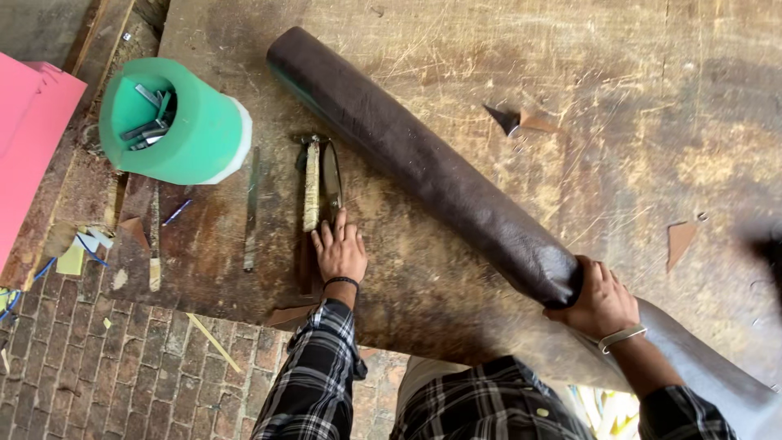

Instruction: The person staples dark brown fabric onto a long wooden frame using a pneumatic staple gun. They repeatedly pull, fold, and smooth the fabric while driving staples along the edges, then hammer down protruding staples and trim excess material with scissors.

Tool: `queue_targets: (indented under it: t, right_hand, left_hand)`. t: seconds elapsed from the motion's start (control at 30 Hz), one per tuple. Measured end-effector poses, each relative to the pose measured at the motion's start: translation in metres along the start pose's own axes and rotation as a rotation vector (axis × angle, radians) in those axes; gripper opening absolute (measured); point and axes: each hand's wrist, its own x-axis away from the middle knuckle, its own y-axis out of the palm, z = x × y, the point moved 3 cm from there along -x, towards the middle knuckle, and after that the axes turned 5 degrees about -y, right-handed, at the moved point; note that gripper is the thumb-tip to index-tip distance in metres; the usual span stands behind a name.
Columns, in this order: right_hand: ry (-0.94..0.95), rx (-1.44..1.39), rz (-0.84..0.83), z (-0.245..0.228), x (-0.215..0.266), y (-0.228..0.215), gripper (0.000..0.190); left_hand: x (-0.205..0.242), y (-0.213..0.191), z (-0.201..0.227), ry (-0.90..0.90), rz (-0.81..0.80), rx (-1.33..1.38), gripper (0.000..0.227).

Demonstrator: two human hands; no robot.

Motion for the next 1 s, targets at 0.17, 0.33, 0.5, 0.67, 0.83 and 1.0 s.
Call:
queue_targets:
  t: [0.17,0.33,0.5,0.67,0.83,1.0]
  right_hand:
    - [0.055,-0.023,-0.010,-0.029,0.012,0.018,0.130]
    - [0.029,-0.038,0.059,-0.035,0.018,0.020,0.128]
    - [-0.028,-0.034,0.068,-0.031,0.020,0.016,0.119]
    - [-0.153,-0.046,0.033,-0.011,0.023,0.000,0.109]
    - [-0.140,-0.055,-0.067,0.017,0.042,0.007,0.113]
    - [-0.265,-0.085,-0.022,0.073,0.062,0.038,0.114]
  left_hand:
    - [0.004,0.012,-0.086,-0.140,-0.061,0.000,0.044]
    - [-0.003,0.006,-0.134,-0.301,-0.188,-0.028,0.070]
    - [-0.002,0.001,-0.115,-0.449,-0.167,0.146,0.080]
    - [0.032,-0.025,0.003,-0.018,0.156,0.449,0.070]
    - [0.106,-0.060,0.190,0.723,-0.039,0.259,0.092]
    - [0.161,-0.060,0.321,1.107,-0.329,-0.096,0.122]
